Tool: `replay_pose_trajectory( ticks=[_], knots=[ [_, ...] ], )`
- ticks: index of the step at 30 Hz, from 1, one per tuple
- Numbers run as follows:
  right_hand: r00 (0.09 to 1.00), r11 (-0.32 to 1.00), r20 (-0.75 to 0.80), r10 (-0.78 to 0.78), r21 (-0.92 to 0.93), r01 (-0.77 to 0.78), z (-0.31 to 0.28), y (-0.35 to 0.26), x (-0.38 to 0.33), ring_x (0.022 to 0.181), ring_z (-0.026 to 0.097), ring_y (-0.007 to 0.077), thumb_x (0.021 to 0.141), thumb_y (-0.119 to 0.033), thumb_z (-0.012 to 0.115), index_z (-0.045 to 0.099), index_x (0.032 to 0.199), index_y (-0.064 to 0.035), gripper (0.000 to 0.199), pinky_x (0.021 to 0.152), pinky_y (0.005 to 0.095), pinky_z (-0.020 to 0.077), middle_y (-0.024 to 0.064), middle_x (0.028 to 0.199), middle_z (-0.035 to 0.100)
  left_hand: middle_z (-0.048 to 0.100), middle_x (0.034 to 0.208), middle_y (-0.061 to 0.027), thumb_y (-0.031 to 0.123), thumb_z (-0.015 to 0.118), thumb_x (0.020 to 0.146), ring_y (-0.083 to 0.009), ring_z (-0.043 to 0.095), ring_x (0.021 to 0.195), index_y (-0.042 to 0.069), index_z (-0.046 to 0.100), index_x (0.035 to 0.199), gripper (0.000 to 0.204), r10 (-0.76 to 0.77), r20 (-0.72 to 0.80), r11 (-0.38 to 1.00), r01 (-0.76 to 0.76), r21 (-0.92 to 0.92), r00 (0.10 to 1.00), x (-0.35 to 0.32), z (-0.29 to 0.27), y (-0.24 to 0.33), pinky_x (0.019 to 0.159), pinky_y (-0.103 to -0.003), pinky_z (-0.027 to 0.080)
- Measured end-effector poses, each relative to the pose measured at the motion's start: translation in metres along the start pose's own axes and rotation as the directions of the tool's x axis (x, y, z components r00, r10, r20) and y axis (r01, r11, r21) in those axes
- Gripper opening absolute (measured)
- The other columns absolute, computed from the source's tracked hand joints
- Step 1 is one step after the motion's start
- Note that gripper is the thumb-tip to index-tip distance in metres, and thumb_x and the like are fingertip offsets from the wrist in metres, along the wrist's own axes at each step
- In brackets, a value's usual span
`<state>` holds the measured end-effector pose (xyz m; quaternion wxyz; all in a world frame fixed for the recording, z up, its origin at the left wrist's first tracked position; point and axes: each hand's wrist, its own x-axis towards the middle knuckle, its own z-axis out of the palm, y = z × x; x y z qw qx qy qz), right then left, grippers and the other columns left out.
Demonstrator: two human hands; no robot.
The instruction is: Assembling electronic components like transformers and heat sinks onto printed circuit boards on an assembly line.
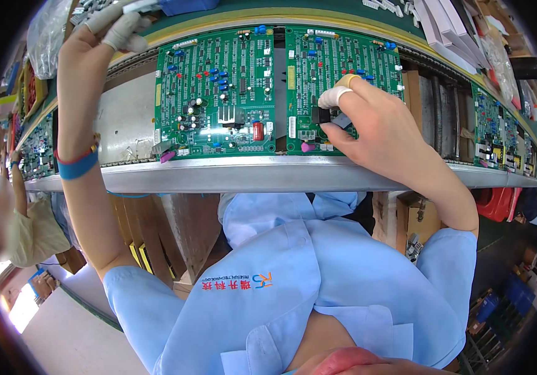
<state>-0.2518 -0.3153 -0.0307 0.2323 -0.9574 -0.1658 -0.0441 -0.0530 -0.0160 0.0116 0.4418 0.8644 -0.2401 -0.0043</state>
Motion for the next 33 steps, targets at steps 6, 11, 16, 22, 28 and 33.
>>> replay_pose_trajectory(
  ticks=[6,11,16,22,28,33],
  knots=[
    [0.998,0.991,0.057,0.011,-0.134,-0.004,0.007,-0.007,0.006,0.078,0.061,0.0267,0.071,-0.008,0.072,0.060,0.093,-0.0020,0.026,0.063,0.0357,0.0500,0.0095,0.090,0.056,0.070,0.094,-0.0036,0.011,0.069,0.086,-0.0073,0.062,0.080,-0.001,0.065,0.110,0.027,0.063,0.133,0.986,-0.041,-0.160,0.989,-0.036,0.025,0.022,0.073,-0.022,0.051],
    [0.990,0.977,0.132,0.042,-0.211,-0.013,0.005,-0.011,0.008,0.079,0.061,0.0262,0.071,-0.010,0.073,0.060,0.093,-0.0024,0.027,0.064,0.0352,0.0503,0.0092,0.089,0.055,0.070,0.091,-0.0015,0.013,0.070,0.083,-0.0044,0.062,0.076,0.002,0.068,0.104,0.023,-0.013,0.148,0.997,0.023,-0.069,0.989,-0.048,0.039,0.032,0.068,-0.020,0.048],
    [0.996,0.965,0.084,0.019,-0.261,0.004,0.007,-0.012,0.006,0.081,0.061,0.0257,0.072,-0.011,0.073,0.061,0.094,-0.0027,0.026,0.063,0.0348,0.0504,0.0089,0.090,0.056,0.069,0.086,0.0000,0.012,0.071,0.081,-0.0044,0.061,0.068,0.005,0.069,0.103,0.023,-0.049,0.189,0.991,0.072,-0.117,0.981,-0.054,0.053,0.043,0.060,-0.020,0.047],
    [0.996,0.958,0.019,-0.084,-0.273,0.086,0.007,-0.008,0.004,0.073,0.060,0.0240,0.072,-0.007,0.065,0.058,0.077,-0.0029,0.009,0.055,0.0352,0.0511,0.0086,0.075,0.052,0.069,0.091,-0.0028,0.004,0.069,0.083,-0.0053,0.061,0.073,0.001,0.067,0.108,0.025,-0.015,0.281,0.992,0.049,-0.114,0.960,-0.055,0.068,0.053,0.069,-0.021,0.050],
    [0.971,0.997,-0.233,-0.063,-0.048,0.053,-0.029,0.009,0.019,0.075,0.059,0.0279,0.076,-0.010,0.070,0.062,0.096,-0.0041,0.022,0.065,0.0361,0.0479,0.0100,0.087,0.056,0.070,0.091,-0.0047,0.002,0.067,0.083,-0.0094,0.061,0.070,0.001,0.068,0.104,0.021,0.053,0.356,0.987,0.005,-0.159,0.933,-0.065,0.098,0.061,0.065,-0.022,0.050],
    [0.955,0.949,-0.232,0.182,0.297,-0.108,-0.025,0.030,0.017,0.082,0.061,0.0105,0.080,-0.002,0.069,0.066,0.109,-0.0048,0.030,0.067,0.0235,0.0501,0.0030,0.102,0.065,0.063,0.081,-0.0072,0.002,0.073,0.074,-0.0150,0.050,0.053,0.005,0.070,0.096,0.022,0.307,0.414,0.929,-0.363,0.064,0.857,-0.063,0.126,0.071,0.051,-0.028,0.043]
  ],
)
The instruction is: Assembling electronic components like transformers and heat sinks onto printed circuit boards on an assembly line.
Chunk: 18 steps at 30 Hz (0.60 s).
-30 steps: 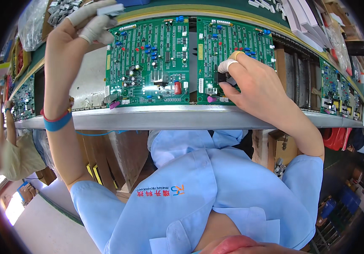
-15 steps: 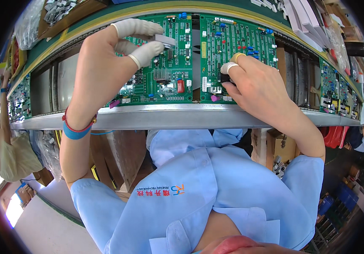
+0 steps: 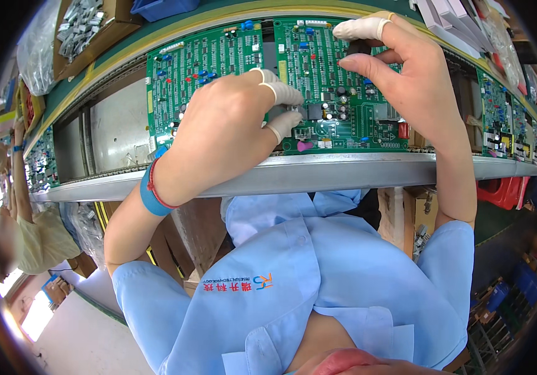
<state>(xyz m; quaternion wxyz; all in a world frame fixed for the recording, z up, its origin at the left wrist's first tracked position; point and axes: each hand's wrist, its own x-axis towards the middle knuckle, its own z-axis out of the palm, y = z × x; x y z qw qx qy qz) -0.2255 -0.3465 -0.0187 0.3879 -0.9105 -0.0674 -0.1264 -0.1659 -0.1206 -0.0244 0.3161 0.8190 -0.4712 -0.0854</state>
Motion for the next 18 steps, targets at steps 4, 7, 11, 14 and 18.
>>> replay_pose_trajectory(
  ticks=[4,7,11,14,18],
  knots=[
    [0.993,0.992,-0.005,0.117,0.055,-0.117,-0.008,0.008,-0.006,0.079,0.059,0.0078,0.081,-0.005,0.069,0.066,0.108,-0.0052,0.027,0.065,0.0212,0.0486,0.0007,0.099,0.065,0.062,0.079,-0.0067,0.005,0.074,0.073,-0.0140,0.044,0.049,0.005,0.071,0.094,0.020,-0.037,0.096,0.997,0.031,0.066,0.995,0.005,0.007,0.002,0.047,-0.029,0.037],
    [0.994,0.994,-0.077,0.078,0.084,-0.071,-0.012,0.010,-0.008,0.081,0.060,0.0105,0.080,-0.004,0.070,0.066,0.106,-0.0037,0.026,0.067,0.0224,0.0482,0.0028,0.099,0.065,0.063,0.079,-0.0065,0.005,0.074,0.073,-0.0150,0.044,0.049,0.005,0.071,0.093,0.020,-0.065,0.134,0.992,0.050,0.113,0.989,0.009,0.007,0.003,0.047,-0.029,0.038],
    [0.990,0.988,-0.063,0.130,-0.080,-0.135,-0.030,-0.027,-0.003,0.065,0.059,0.0234,0.072,-0.004,0.077,0.066,0.102,-0.0002,0.032,0.058,0.0288,0.0471,0.0130,0.080,0.061,0.065,0.083,-0.0055,0.007,0.074,0.072,-0.0186,0.049,0.053,0.006,0.071,0.092,0.020,-0.017,0.130,0.977,-0.012,0.213,0.991,0.008,0.007,0.004,0.052,-0.031,0.041],
    [0.987,0.983,-0.097,-0.131,-0.142,0.116,-0.028,-0.008,-0.007,0.065,0.060,0.0240,0.072,-0.004,0.076,0.066,0.100,0.0002,0.030,0.057,0.0294,0.0468,0.0138,0.080,0.061,0.066,0.084,-0.0043,0.009,0.074,0.072,-0.0212,0.053,0.058,0.008,0.071,0.091,0.019,0.041,0.145,0.959,-0.080,0.273,0.989,0.012,0.008,0.009,0.057,-0.034,0.044],
    [0.994,0.983,-0.061,-0.095,-0.163,0.084,-0.027,-0.010,-0.007,0.066,0.061,0.0241,0.071,-0.004,0.077,0.067,0.099,0.0007,0.030,0.056,0.0292,0.0477,0.0144,0.082,0.062,0.065,0.082,-0.0033,0.011,0.074,0.072,-0.0222,0.053,0.059,0.009,0.070,0.090,0.019,0.084,0.142,0.945,-0.123,0.302,0.986,0.012,0.008,0.009,0.059,-0.034,0.045]
  ],
)
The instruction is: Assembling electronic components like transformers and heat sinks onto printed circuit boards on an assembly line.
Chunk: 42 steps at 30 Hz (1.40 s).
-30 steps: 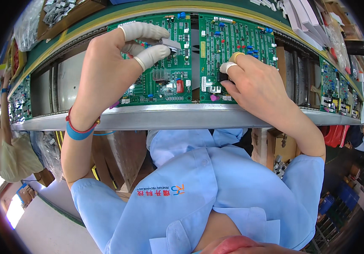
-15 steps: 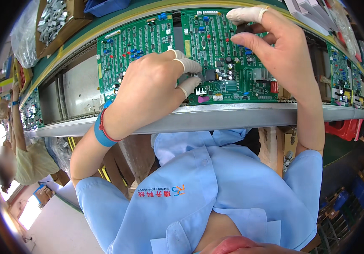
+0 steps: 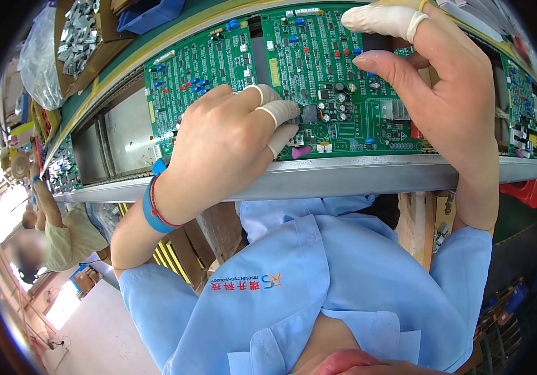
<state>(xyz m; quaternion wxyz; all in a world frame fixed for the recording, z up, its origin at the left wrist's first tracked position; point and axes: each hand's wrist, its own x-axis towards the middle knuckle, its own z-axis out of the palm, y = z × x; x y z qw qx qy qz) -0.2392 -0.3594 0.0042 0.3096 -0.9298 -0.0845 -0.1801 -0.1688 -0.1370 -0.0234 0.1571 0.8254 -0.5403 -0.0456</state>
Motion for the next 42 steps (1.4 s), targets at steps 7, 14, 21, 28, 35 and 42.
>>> replay_pose_trajectory(
  ticks=[7,14,21,28,35,42],
  knots=[
    [0.992,0.994,-0.056,-0.110,0.012,0.111,0.004,0.003,0.002,0.070,0.063,0.0255,0.071,-0.004,0.076,0.067,0.095,0.0017,0.027,0.059,0.0300,0.0503,0.0159,0.088,0.064,0.062,0.076,-0.0044,0.014,0.075,0.070,-0.0225,0.052,0.059,0.010,0.071,0.093,0.024,0.132,0.068,0.983,-0.140,0.119,0.989,0.004,-0.005,0.003,0.056,-0.034,0.045],
    [0.997,0.998,-0.040,-0.066,0.014,0.067,0.002,0.000,0.001,0.073,0.063,0.0266,0.070,-0.001,0.076,0.067,0.093,0.0027,0.025,0.061,0.0299,0.0511,0.0164,0.088,0.064,0.061,0.075,-0.0048,0.014,0.074,0.071,-0.0227,0.053,0.058,0.009,0.071,0.093,0.023,0.118,0.076,0.982,-0.128,0.136,0.990,0.003,-0.005,0.005,0.055,-0.035,0.045],
    [0.987,0.988,-0.081,-0.141,0.050,0.145,0.005,0.007,0.001,0.075,0.064,0.0272,0.069,0.000,0.076,0.066,0.091,0.0038,0.024,0.063,0.0303,0.0513,0.0171,0.089,0.063,0.066,0.084,-0.0042,0.012,0.074,0.072,-0.0229,0.057,0.064,0.008,0.071,0.094,0.022,0.010,0.029,0.999,-0.011,0.035,1.000,0.000,0.001,0.002,0.060,-0.034,0.047],
    [0.979,0.983,-0.087,-0.185,0.002,0.186,0.004,0.010,-0.002,0.076,0.064,0.0285,0.070,-0.002,0.075,0.065,0.089,0.0043,0.022,0.064,0.0316,0.0515,0.0175,0.088,0.063,0.067,0.086,-0.0045,0.011,0.075,0.072,-0.0231,0.058,0.067,0.008,0.071,0.094,0.023,0.032,0.025,0.999,-0.032,0.010,0.999,-0.001,0.002,0.001,0.061,-0.034,0.048],
    [0.997,0.982,-0.008,0.076,0.176,-0.074,-0.007,-0.008,0.005,0.076,0.064,0.0299,0.069,-0.001,0.074,0.065,0.089,0.0045,0.022,0.066,0.0324,0.0520,0.0178,0.088,0.063,0.066,0.083,-0.0035,0.010,0.075,0.069,-0.0213,0.055,0.062,0.008,0.070,0.093,0.025,0.073,0.042,0.992,-0.077,0.103,0.996,0.002,0.002,0.004,0.058,-0.033,0.045],
    [0.979,0.982,-0.079,-0.187,0.025,0.189,0.009,0.016,-0.002,0.088,0.062,0.0183,0.078,0.000,0.070,0.066,0.101,-0.0014,0.024,0.075,0.0241,0.0479,0.0090,0.098,0.065,0.062,0.080,-0.0045,0.015,0.071,0.072,-0.0235,0.055,0.062,0.009,0.068,0.091,0.021,0.164,0.097,0.978,-0.174,0.111,0.982,0.004,-0.003,0.000,0.058,-0.035,0.044]
  ],
)
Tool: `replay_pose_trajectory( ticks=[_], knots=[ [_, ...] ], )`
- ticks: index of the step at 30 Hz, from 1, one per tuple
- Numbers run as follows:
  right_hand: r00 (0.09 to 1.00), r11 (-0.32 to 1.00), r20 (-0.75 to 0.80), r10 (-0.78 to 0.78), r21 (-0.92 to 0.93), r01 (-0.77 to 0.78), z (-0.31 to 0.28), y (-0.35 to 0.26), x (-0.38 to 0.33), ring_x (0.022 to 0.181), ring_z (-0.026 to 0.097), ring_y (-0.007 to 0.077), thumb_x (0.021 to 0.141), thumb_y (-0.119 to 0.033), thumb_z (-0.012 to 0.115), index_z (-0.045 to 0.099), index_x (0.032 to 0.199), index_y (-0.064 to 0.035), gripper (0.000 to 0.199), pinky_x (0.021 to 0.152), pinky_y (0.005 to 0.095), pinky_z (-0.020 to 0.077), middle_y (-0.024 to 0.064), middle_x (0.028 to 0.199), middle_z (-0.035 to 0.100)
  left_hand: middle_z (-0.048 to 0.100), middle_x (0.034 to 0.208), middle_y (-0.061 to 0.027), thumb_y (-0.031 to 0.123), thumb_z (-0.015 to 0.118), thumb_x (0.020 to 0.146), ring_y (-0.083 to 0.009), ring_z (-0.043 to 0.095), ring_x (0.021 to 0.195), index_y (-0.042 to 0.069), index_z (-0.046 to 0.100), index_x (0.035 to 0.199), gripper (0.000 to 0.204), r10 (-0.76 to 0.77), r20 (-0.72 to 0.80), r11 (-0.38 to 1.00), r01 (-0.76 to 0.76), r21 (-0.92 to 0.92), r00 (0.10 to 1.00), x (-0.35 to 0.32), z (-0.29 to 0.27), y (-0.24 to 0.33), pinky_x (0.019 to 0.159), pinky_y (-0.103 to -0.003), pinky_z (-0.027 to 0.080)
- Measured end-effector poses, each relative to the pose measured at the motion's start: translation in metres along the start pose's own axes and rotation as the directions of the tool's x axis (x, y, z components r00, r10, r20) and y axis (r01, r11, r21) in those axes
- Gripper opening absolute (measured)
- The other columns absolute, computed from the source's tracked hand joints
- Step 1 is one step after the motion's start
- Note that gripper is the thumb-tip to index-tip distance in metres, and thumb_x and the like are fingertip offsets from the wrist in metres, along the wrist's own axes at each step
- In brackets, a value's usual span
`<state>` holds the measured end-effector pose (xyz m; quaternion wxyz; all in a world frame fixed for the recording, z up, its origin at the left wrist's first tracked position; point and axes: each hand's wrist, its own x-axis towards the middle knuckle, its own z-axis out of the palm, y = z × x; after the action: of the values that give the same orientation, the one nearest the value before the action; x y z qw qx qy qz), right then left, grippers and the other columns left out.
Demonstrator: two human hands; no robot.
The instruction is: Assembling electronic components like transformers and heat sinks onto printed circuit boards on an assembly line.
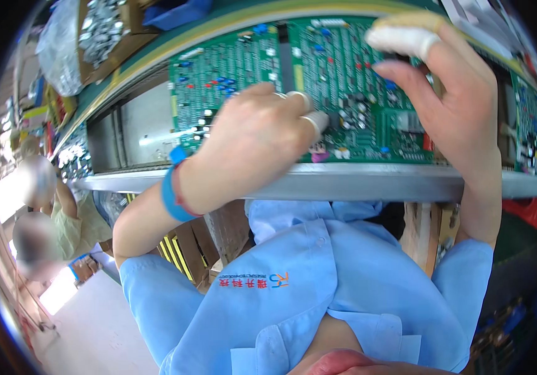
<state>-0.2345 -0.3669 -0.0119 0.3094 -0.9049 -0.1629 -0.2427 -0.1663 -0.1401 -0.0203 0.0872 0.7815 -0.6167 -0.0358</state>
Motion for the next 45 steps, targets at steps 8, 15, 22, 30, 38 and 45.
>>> replay_pose_trajectory(
  ticks=[8,15,22,30,38,45],
  knots=[
    [0.979,0.973,0.002,0.204,0.106,-0.203,-0.005,-0.011,-0.002,0.086,0.063,0.0223,0.075,0.004,0.068,0.066,0.100,-0.0012,0.025,0.073,0.0283,0.0490,0.0100,0.099,0.064,0.066,0.089,-0.0074,0.019,0.070,0.078,-0.0239,0.061,0.067,0.012,0.070,0.100,0.023,-0.180,-0.088,0.982,0.174,-0.078,0.980,-0.003,-0.026,-0.023,0.062,-0.033,0.049],
    [0.952,0.919,0.040,0.305,0.248,-0.305,-0.003,-0.014,0.004,0.090,0.062,0.0189,0.078,0.006,0.065,0.065,0.105,0.0015,0.027,0.077,0.0260,0.0488,0.0106,0.101,0.064,0.067,0.091,-0.0108,0.017,0.057,0.086,-0.0311,0.065,0.083,0.016,0.071,0.100,0.020,-0.479,-0.564,0.578,0.725,0.374,0.672,-0.099,-0.078,-0.246,0.072,-0.042,0.052],
    [0.912,0.877,0.167,0.374,0.255,-0.407,0.010,-0.009,0.011,0.082,0.061,0.0145,0.076,-0.003,0.071,0.067,0.104,-0.0010,0.028,0.067,0.0231,0.0484,0.0077,0.096,0.062,0.063,0.101,-0.0089,0.009,0.055,0.083,-0.0295,0.061,0.097,0.013,0.069,0.103,0.024,-0.456,-0.256,0.550,0.496,0.672,0.852,-0.093,-0.060,-0.331,0.088,-0.042,0.046],
    [0.923,0.951,0.321,0.214,0.147,-0.271,0.048,-0.042,0.056,0.079,0.060,0.0136,0.077,-0.004,0.070,0.068,0.103,-0.0049,0.026,0.063,0.0231,0.0454,0.0064,0.098,0.065,0.065,0.084,-0.0180,0.012,0.060,0.075,-0.0354,0.063,0.085,0.006,0.069,0.083,0.014,-0.368,-0.433,0.653,0.560,0.510,0.823,-0.084,-0.084,-0.308,0.074,-0.045,0.050],
    [0.893,0.975,0.412,-0.178,0.197,0.104,0.138,-0.080,0.095,0.070,0.062,0.0246,0.076,-0.006,0.064,0.064,0.095,-0.0055,0.019,0.057,0.0328,0.0483,0.0080,0.083,0.063,0.066,0.092,-0.0190,0.001,0.057,0.083,-0.0322,0.064,0.084,-0.001,0.066,0.101,0.021,-0.348,-0.654,0.882,0.471,0.014,0.672,-0.114,-0.078,-0.184,0.078,-0.037,0.051],
    [0.815,0.957,0.511,-0.273,0.058,0.284,0.175,-0.104,0.091,0.069,0.063,0.0279,0.075,-0.007,0.063,0.058,0.095,-0.0047,0.021,0.054,0.0399,0.0486,0.0085,0.074,0.061,0.065,0.077,-0.0078,0.013,0.068,0.084,-0.0093,0.058,0.064,-0.003,0.065,0.099,0.023,-0.745,-0.399,0.664,0.650,-0.368,0.535,-0.167,-0.065,-0.130,0.059,-0.024,0.048]
  ],
)
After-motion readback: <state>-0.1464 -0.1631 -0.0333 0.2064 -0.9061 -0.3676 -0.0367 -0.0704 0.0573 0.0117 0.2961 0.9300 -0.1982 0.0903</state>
